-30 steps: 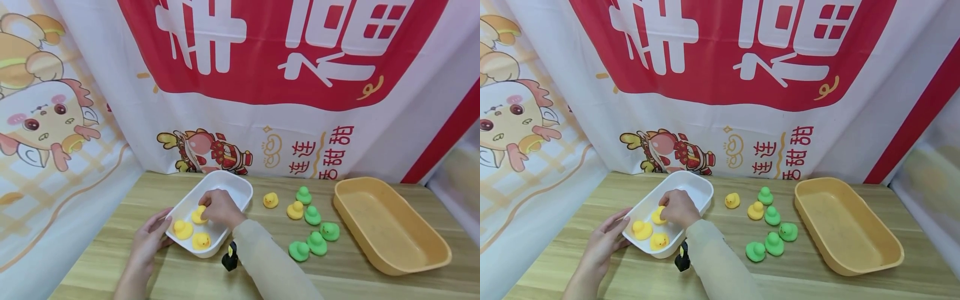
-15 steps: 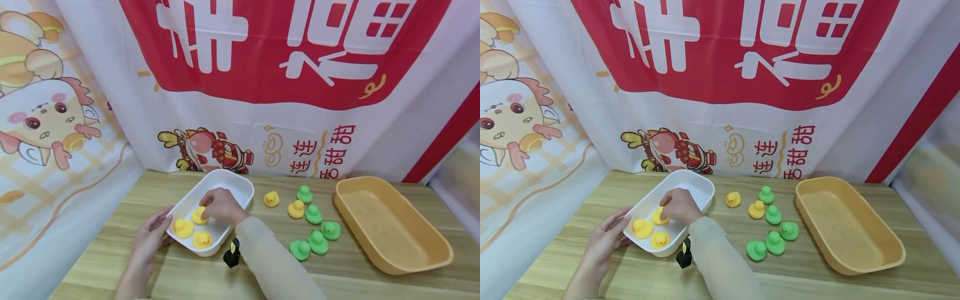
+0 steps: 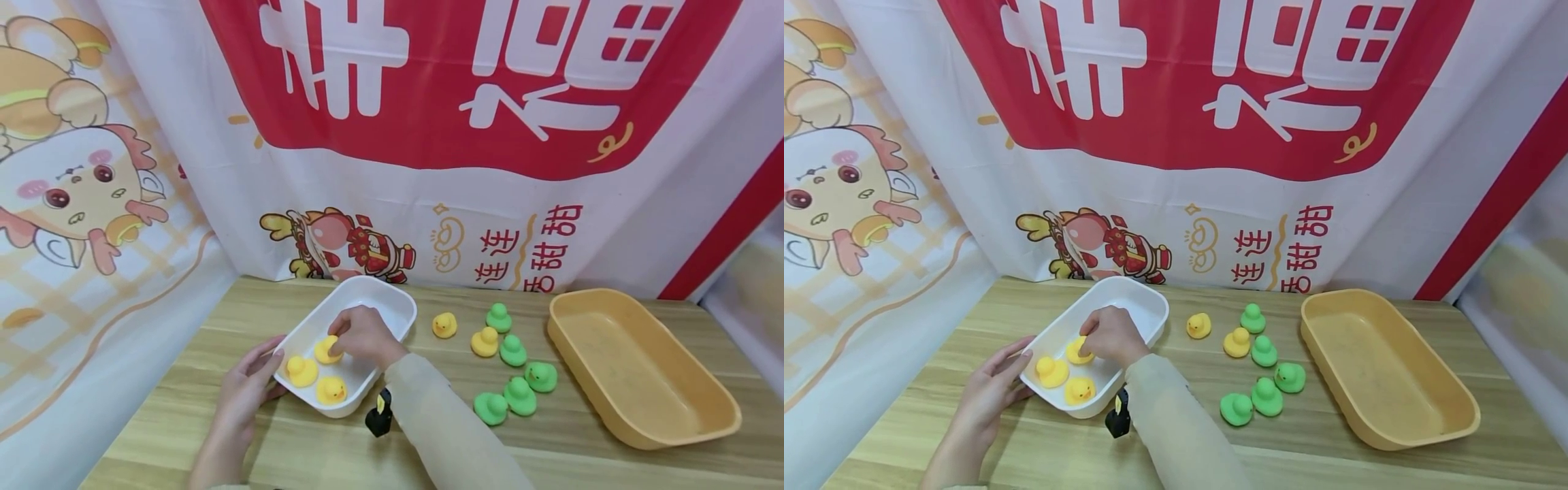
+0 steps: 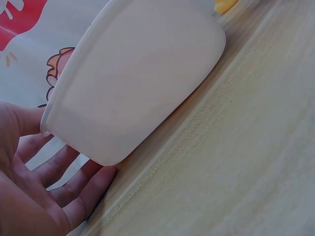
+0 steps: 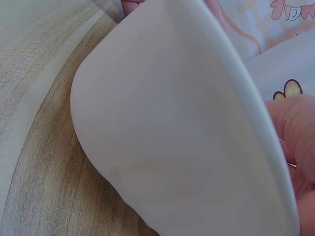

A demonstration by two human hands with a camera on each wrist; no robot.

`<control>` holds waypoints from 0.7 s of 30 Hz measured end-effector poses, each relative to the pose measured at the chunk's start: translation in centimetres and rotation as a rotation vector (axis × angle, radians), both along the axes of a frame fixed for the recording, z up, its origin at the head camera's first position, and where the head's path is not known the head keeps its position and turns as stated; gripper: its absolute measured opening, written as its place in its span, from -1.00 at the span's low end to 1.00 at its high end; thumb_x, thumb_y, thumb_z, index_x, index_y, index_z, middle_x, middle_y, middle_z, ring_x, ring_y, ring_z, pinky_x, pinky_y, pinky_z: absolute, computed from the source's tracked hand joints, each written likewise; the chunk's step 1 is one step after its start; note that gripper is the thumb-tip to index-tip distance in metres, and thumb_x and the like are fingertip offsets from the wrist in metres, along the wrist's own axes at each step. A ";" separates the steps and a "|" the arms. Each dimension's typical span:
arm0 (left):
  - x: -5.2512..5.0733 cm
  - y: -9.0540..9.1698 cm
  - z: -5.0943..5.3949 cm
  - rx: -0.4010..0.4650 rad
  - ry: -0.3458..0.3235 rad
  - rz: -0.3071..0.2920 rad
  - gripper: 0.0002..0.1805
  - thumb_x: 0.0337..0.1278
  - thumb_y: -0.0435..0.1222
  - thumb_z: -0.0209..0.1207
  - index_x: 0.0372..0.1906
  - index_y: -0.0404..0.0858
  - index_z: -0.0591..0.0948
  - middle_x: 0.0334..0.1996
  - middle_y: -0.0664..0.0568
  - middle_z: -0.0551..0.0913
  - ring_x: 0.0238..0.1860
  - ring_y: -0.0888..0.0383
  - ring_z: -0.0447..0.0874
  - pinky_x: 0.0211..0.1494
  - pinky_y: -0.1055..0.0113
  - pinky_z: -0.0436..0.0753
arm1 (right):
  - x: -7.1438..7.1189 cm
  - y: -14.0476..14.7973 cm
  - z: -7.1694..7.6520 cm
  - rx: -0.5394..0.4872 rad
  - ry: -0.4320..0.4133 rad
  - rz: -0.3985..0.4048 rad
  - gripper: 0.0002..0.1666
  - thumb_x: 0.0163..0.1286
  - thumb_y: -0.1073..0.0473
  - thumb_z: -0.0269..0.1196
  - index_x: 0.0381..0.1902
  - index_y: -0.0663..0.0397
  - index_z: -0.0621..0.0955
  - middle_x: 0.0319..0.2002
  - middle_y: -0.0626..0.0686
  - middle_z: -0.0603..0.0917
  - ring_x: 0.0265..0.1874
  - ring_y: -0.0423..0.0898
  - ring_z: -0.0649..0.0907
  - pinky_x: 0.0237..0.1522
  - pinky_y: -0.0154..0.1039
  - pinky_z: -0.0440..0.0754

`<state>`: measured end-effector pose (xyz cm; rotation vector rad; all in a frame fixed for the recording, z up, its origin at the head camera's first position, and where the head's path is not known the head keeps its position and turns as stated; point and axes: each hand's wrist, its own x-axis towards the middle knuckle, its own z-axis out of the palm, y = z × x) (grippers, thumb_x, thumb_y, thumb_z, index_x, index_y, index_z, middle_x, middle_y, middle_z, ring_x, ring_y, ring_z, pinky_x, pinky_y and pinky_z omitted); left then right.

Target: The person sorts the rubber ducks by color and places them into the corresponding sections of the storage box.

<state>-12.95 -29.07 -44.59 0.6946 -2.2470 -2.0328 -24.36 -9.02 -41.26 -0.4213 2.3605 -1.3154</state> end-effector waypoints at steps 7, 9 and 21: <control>0.0 0.2 0.1 -0.012 -0.013 0.003 -0.45 0.59 -0.01 0.21 0.55 0.05 0.48 0.30 0.09 0.66 0.11 0.33 0.66 0.09 0.36 0.78 | 0.1 -0.2 -0.3 0.070 0.052 0.036 -0.76 0.25 0.15 0.62 -0.18 -0.05 0.77 -0.22 -0.12 0.75 -0.21 -0.13 0.65 -0.05 -0.26 0.72; 0.0 0.2 0.1 -0.007 -0.011 0.006 -0.45 0.59 -0.01 0.21 0.55 0.05 0.48 0.26 0.11 0.67 0.11 0.33 0.67 0.09 0.36 0.78 | 0.0 -0.3 -0.4 0.100 0.081 0.048 -0.73 0.23 0.10 0.64 -0.18 -0.06 0.77 -0.23 -0.14 0.75 -0.21 -0.14 0.64 -0.05 -0.27 0.70; 0.0 0.1 0.1 -0.011 -0.011 0.006 -0.45 0.59 -0.01 0.21 0.55 0.05 0.49 0.19 0.16 0.69 0.09 0.32 0.68 0.07 0.37 0.78 | 0.2 -0.2 -0.5 0.170 0.154 0.085 -0.67 0.21 0.00 0.65 -0.15 -0.07 0.78 -0.24 -0.18 0.74 -0.20 -0.19 0.62 -0.01 -0.28 0.66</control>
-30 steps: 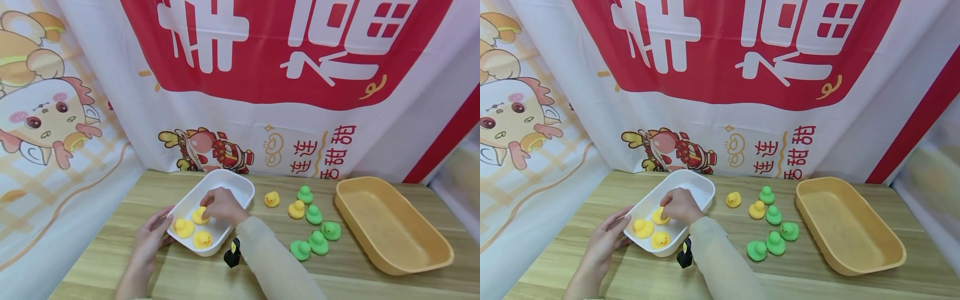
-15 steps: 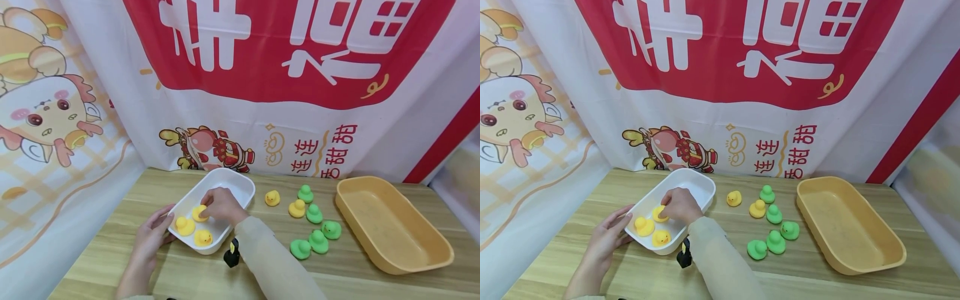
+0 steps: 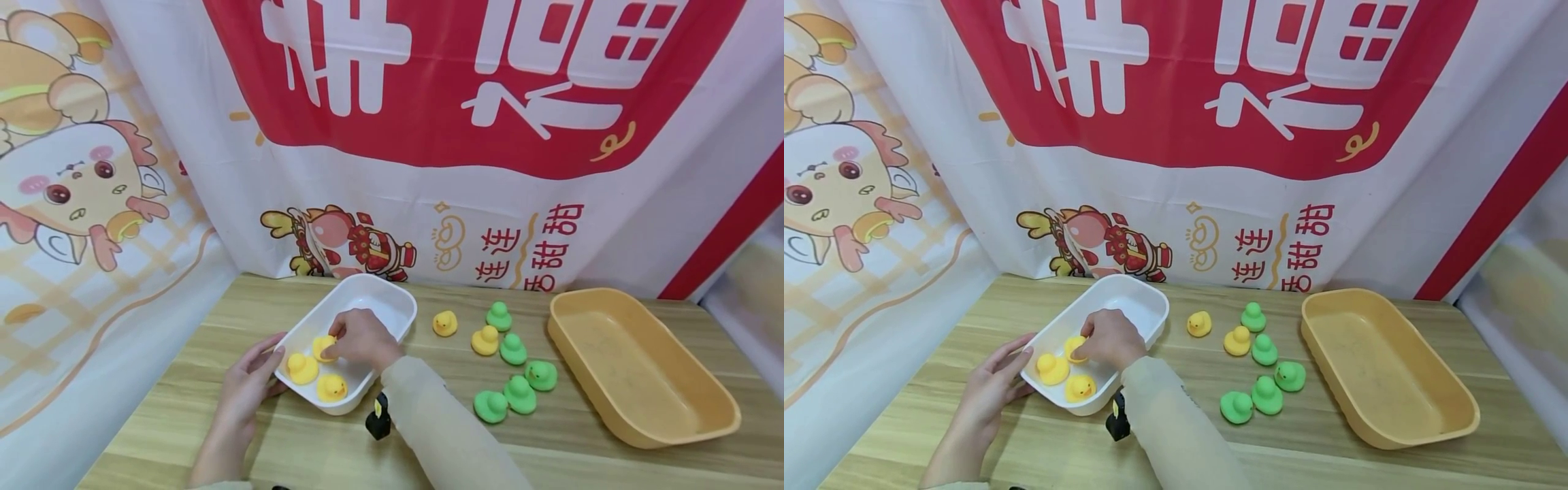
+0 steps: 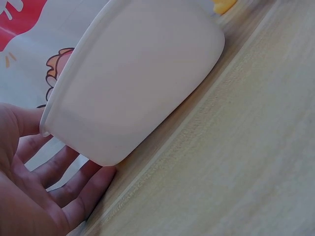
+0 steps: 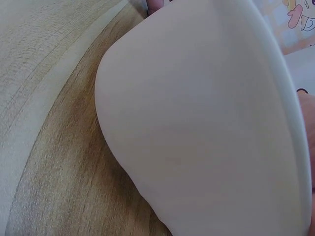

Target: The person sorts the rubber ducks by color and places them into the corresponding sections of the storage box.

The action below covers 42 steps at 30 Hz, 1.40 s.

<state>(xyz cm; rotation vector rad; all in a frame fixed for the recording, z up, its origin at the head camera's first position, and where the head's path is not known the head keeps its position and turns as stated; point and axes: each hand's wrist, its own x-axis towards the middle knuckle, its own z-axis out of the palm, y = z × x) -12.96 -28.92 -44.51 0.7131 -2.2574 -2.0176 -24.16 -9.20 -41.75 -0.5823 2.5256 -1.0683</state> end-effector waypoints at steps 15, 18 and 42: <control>0.0 0.2 0.1 0.010 0.011 0.012 -0.46 0.59 0.00 0.21 0.54 0.04 0.51 0.20 0.14 0.69 0.10 0.34 0.67 0.06 0.37 0.79 | -0.4 0.5 0.4 -0.162 -0.068 -0.051 -0.70 0.25 0.07 0.63 -0.12 0.02 0.79 -0.24 -0.11 0.73 -0.20 -0.15 0.63 -0.16 -0.35 0.65; 0.1 0.2 0.0 0.013 0.015 0.015 -0.46 0.59 -0.01 0.21 0.54 0.04 0.51 0.19 0.15 0.70 0.10 0.35 0.68 0.07 0.36 0.79 | -0.4 0.6 0.3 -0.209 -0.082 -0.071 -0.71 0.27 0.09 0.62 -0.11 0.03 0.79 -0.24 -0.10 0.73 -0.22 -0.14 0.64 -0.19 -0.34 0.66; -0.1 0.4 -0.2 0.018 -0.018 0.047 -0.38 0.52 0.10 0.25 0.53 0.00 0.52 0.25 0.16 0.70 0.09 0.35 0.65 0.05 0.40 0.78 | 0.8 12.5 4.2 -0.562 -0.028 -0.346 -0.75 0.38 0.23 0.45 -0.01 0.13 0.74 -0.19 0.05 0.75 -0.31 -0.13 0.66 -0.35 -0.33 0.66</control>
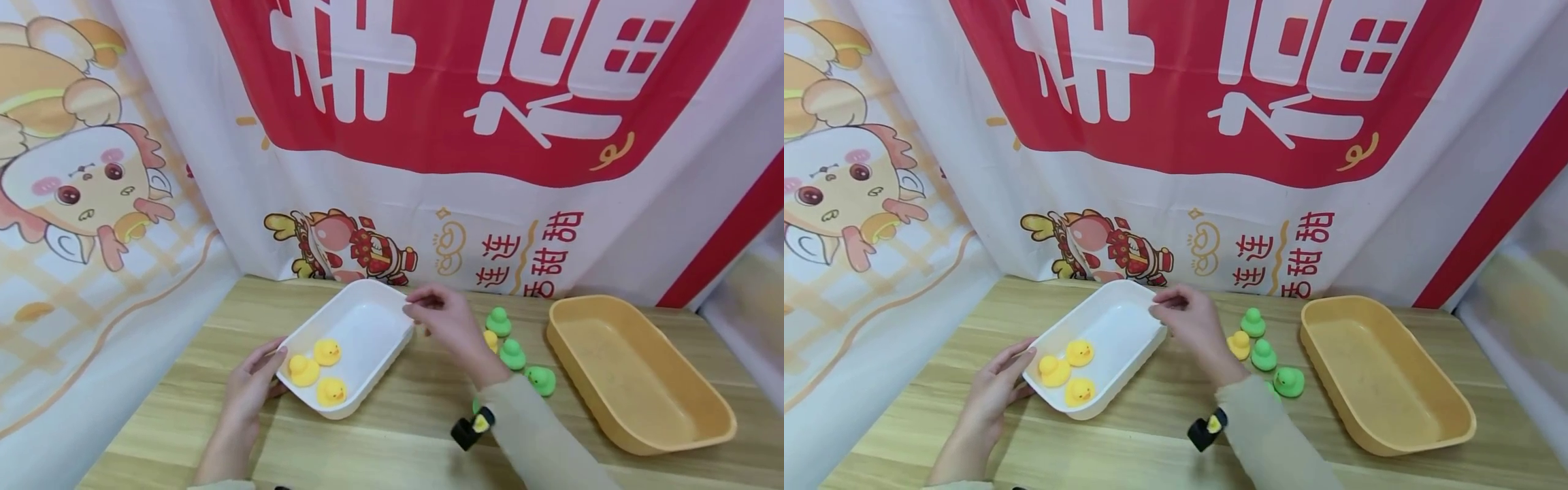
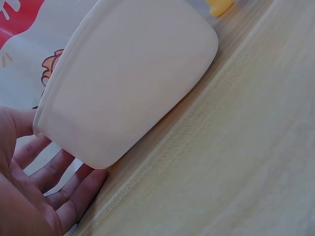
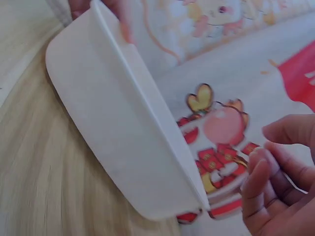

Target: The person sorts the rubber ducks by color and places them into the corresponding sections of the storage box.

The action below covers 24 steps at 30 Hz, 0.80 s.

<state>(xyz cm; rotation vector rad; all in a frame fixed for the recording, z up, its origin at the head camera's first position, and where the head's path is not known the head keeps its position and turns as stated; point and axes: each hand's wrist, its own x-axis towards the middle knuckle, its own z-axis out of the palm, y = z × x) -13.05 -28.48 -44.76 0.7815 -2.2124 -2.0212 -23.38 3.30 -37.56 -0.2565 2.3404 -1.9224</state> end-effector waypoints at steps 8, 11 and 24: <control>-0.1 -0.2 0.3 -0.002 0.005 -0.002 -0.37 0.52 0.09 0.25 0.54 -0.02 0.51 0.29 0.13 0.69 0.05 0.40 0.67 0.06 0.40 0.79 | 1.9 6.9 -1.2 0.157 -0.062 -0.115 -0.57 0.45 0.05 0.44 0.18 0.09 0.69 0.03 0.10 0.75 -0.17 -0.12 0.65 -0.23 -0.27 0.71; -0.1 -0.2 0.4 -0.015 0.000 -0.011 -0.36 0.53 0.12 0.23 0.54 0.00 0.49 0.36 0.07 0.65 0.06 0.41 0.66 0.07 0.41 0.77 | 2.0 8.4 -2.4 0.233 -0.059 -0.166 -0.55 0.44 0.02 0.44 0.20 0.05 0.69 0.07 0.11 0.75 -0.15 -0.10 0.64 -0.22 -0.27 0.69; 0.0 0.0 -0.3 -0.009 0.003 0.014 -0.35 0.53 0.08 0.25 0.55 -0.08 0.49 0.28 0.14 0.68 0.00 0.43 0.67 0.01 0.43 0.77 | 1.1 10.4 -5.1 0.399 0.001 -0.226 -0.56 0.42 0.04 0.44 0.19 0.07 0.70 0.12 0.15 0.76 -0.09 0.00 0.65 -0.24 -0.29 0.61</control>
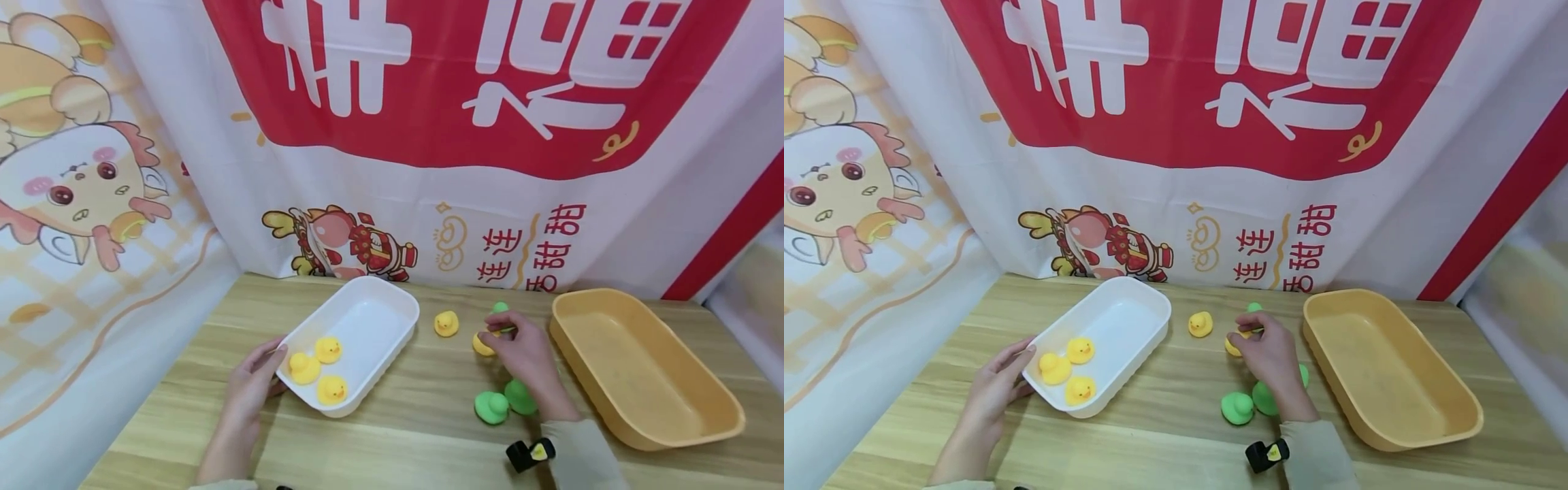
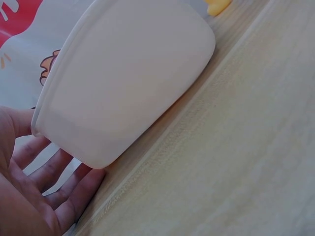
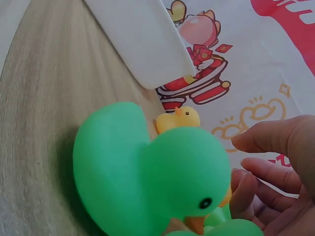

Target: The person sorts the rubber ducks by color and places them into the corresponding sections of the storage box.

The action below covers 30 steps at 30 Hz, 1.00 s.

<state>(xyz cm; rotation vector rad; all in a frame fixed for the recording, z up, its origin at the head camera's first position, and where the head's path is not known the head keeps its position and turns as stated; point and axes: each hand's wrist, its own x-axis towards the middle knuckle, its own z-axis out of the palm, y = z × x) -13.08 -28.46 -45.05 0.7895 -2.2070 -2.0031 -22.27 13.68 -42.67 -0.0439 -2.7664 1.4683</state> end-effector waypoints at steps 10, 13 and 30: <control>0.3 -0.3 0.2 -0.010 -0.010 -0.002 -0.33 0.56 0.07 0.22 0.58 -0.09 0.43 0.47 0.01 0.55 -0.03 0.49 0.67 0.03 0.46 0.75 | 0.0 0.6 0.6 0.056 0.082 0.017 -0.59 0.42 0.11 0.45 0.14 0.16 0.71 0.10 0.20 0.78 -0.16 0.00 0.69 -0.31 -0.31 0.65; 0.2 -0.3 0.2 -0.017 -0.009 -0.005 -0.33 0.56 0.08 0.22 0.58 -0.09 0.43 0.49 0.00 0.53 -0.03 0.49 0.67 0.03 0.46 0.75 | -0.1 0.8 0.5 0.095 0.084 0.039 -0.57 0.42 0.14 0.46 0.17 0.19 0.69 0.11 0.22 0.77 -0.19 0.00 0.71 -0.30 -0.28 0.66; -0.1 0.1 0.0 -0.014 0.006 0.006 -0.36 0.55 0.05 0.24 0.55 -0.10 0.47 0.36 0.13 0.61 -0.02 0.47 0.67 0.01 0.44 0.76 | 0.0 0.8 0.3 0.215 0.050 0.073 -0.53 0.35 0.09 0.50 0.15 0.14 0.70 0.02 0.18 0.75 -0.28 -0.03 0.65 -0.37 -0.23 0.62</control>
